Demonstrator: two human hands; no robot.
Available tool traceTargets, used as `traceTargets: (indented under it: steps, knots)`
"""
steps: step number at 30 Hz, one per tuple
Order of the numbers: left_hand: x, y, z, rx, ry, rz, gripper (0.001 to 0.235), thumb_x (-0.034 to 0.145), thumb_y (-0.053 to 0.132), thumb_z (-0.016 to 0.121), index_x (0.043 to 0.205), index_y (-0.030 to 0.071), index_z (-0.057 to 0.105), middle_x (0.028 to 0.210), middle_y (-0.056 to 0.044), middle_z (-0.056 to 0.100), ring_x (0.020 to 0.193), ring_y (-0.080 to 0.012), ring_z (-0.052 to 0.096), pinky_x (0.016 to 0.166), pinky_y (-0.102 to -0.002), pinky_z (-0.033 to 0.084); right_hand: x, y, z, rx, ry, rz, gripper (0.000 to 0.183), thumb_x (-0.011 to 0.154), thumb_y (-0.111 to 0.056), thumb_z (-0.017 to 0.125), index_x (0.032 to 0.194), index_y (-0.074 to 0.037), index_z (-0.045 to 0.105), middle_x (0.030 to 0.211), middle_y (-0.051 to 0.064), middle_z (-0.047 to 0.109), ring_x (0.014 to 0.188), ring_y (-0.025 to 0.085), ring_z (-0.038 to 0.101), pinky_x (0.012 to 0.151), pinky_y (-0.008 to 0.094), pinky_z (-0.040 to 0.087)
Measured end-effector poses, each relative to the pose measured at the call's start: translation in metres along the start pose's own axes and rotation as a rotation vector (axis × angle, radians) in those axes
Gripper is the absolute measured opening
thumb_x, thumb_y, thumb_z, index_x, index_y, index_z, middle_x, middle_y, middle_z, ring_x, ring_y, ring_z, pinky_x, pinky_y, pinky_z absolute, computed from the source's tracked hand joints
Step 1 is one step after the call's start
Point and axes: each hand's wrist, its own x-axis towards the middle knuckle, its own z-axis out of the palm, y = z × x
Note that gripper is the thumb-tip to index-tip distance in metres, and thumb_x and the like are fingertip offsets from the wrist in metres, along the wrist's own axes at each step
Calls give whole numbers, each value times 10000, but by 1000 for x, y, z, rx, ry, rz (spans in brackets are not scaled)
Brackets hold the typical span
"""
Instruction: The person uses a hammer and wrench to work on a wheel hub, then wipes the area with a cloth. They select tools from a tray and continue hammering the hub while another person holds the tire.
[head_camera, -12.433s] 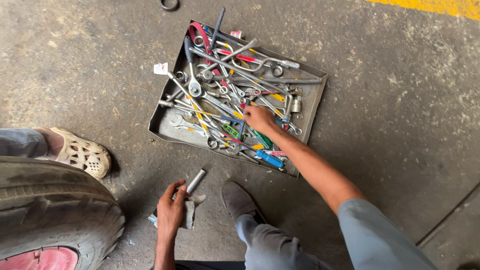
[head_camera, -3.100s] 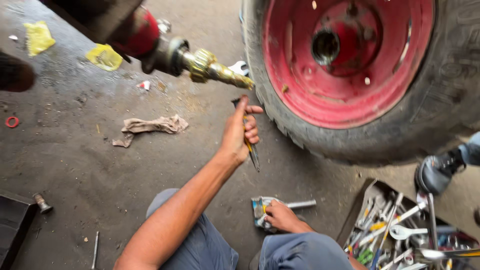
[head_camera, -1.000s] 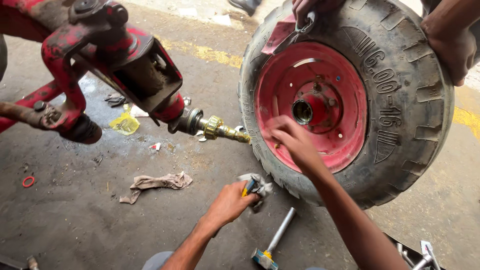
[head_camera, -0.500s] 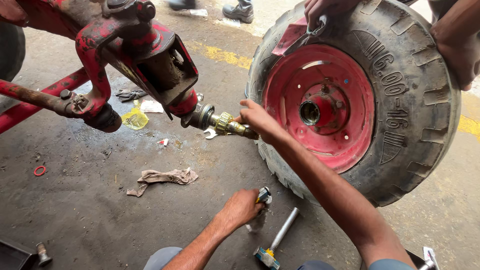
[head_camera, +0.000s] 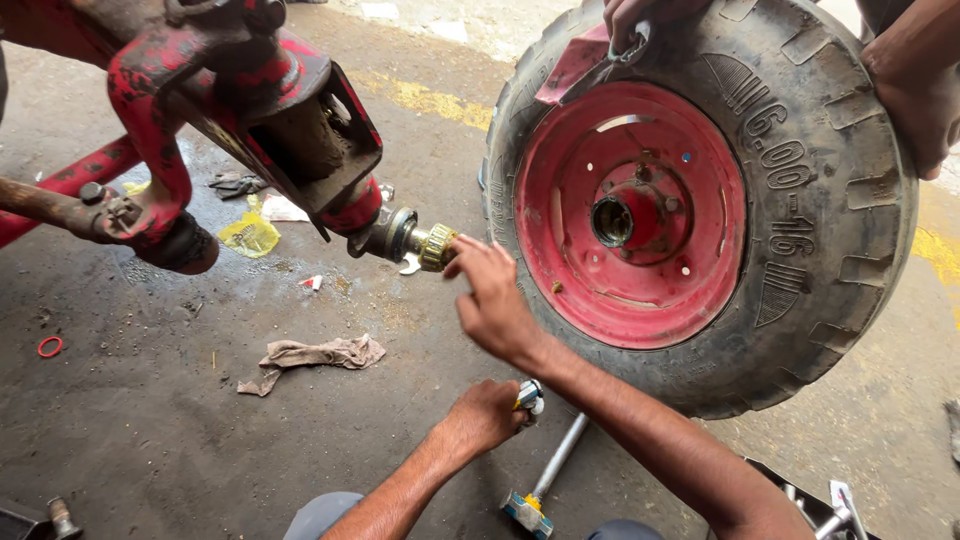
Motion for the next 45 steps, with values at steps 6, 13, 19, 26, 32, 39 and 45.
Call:
traceTargets:
  steps: [6, 13, 19, 26, 32, 39, 45]
  knots:
    - [9, -14, 19, 84, -54, 9, 358, 903, 318, 711, 1045, -8, 666, 932, -216, 716, 943, -394, 704, 836, -507, 557, -22, 8, 15, -398, -94, -292, 197, 765, 54, 577, 939, -37, 552, 1517, 368, 437, 1527, 411, 301, 1264, 578, 124]
    - [8, -30, 34, 144, -55, 44, 382, 883, 339, 742, 982, -25, 682, 876, -229, 711, 893, -400, 708, 817, -488, 578, -42, 33, 38, -731, -166, -412, 30, 907, -50, 552, 934, -53, 564, 1613, 306, 369, 1593, 358, 154, 1290, 528, 43]
    - [0, -20, 21, 69, -107, -38, 292, 874, 293, 736, 1001, 32, 707, 914, -216, 736, 898, -396, 729, 837, -492, 575, -47, 59, 56, -873, -259, -377, 97, 898, -57, 558, 990, -44, 586, 1584, 325, 384, 1568, 363, 190, 1259, 518, 66]
    - [-2, -20, 20, 115, -104, -63, 246, 865, 225, 726, 992, 14, 708, 939, -262, 714, 931, -447, 700, 842, -537, 562, -55, 101, 29, -92, 8, -106, 531, 729, 66, 520, 1250, -8, 594, 1242, 219, 603, 1267, 367, 535, 1115, 516, 374]
    - [1, -24, 24, 114, -122, -83, 264, 856, 248, 729, 987, 19, 712, 951, -258, 713, 937, -450, 696, 846, -543, 560, 6, 113, -27, 187, 30, -131, 554, 751, 115, 449, 1258, -28, 619, 1113, 105, 690, 1159, 284, 649, 1086, 421, 496]
    - [3, -24, 27, 122, -137, -113, 257, 865, 237, 719, 1017, 30, 712, 984, -255, 711, 968, -448, 692, 858, -544, 557, 60, 76, -31, 66, -122, -470, 385, 836, -22, 686, 1219, -62, 658, 1130, 131, 683, 1144, 328, 621, 992, 431, 480]
    - [-12, -30, 21, 125, -121, -123, 284, 873, 255, 743, 1021, 16, 702, 986, -252, 708, 973, -437, 695, 847, -531, 566, 51, 123, 1, 567, -229, -35, 636, 738, 103, 420, 1261, -89, 727, 1246, 100, 742, 1224, 231, 658, 1088, 350, 504]
